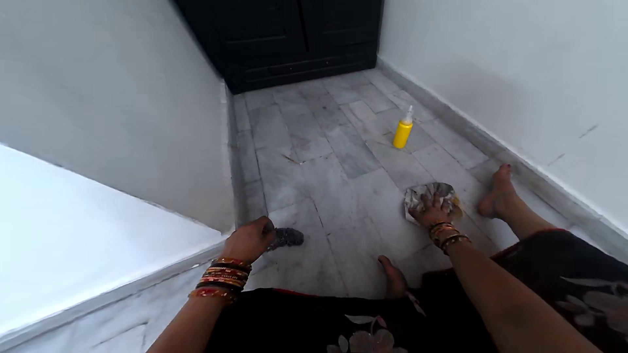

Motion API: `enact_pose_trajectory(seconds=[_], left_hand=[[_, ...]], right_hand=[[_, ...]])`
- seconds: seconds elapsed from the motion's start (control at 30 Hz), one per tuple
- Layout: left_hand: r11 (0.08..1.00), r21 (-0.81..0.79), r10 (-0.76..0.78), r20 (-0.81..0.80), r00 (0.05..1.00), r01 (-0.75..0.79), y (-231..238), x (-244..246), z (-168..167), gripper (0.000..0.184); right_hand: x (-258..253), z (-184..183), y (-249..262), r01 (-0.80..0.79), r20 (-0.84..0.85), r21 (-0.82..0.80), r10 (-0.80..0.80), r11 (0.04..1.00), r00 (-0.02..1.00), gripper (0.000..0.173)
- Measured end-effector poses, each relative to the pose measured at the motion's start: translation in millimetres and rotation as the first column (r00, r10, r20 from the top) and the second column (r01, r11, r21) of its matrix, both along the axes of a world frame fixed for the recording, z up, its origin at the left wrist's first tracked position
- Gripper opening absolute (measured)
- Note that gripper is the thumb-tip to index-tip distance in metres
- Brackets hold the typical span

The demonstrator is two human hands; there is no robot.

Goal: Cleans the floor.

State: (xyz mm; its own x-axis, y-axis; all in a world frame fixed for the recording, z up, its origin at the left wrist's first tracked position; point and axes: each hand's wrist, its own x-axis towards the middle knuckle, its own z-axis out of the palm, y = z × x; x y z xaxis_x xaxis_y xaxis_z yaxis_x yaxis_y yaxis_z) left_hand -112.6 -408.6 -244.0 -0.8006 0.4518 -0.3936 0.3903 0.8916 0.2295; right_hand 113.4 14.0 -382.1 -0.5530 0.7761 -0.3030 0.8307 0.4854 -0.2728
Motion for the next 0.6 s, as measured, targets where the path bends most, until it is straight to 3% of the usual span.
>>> enact_pose_trajectory(seconds=[0.23, 0.47, 0.53, 0.6], left_hand=[[0.974, 0.227, 0.01, 0.093, 0.996, -0.031, 50.8, -2.8, -19.4, 0.026], [0.889, 0.419, 0.053, 0.301, 0.952, -0.183, 156.1, 21.9, -68.2, 0.03], [0.883, 0.445, 0.042, 0.246, 0.968, -0.151, 186.5, 34.2, -78.4, 0.034], [0.906, 0.422, -0.021, 0.106, 0.994, -0.026, 207.5, 47.1, -89.6, 0.041]], right_hand=[[32.2, 9.3, -11.6, -0.106, 0.077, -0.023, 0.108, 0.994, 0.991, 0.08], [55.5, 32.5, 0.5, -0.175, 0.251, -0.155, 0.21, 0.972, 0.945, 0.094], [57.7, 28.7, 2.0, -0.192, 0.26, -0.153, 0.226, 0.97, 0.939, 0.094], [58.8, 24.8, 2.3, -0.202, 0.259, -0.147, 0.234, 0.968, 0.937, 0.093]])
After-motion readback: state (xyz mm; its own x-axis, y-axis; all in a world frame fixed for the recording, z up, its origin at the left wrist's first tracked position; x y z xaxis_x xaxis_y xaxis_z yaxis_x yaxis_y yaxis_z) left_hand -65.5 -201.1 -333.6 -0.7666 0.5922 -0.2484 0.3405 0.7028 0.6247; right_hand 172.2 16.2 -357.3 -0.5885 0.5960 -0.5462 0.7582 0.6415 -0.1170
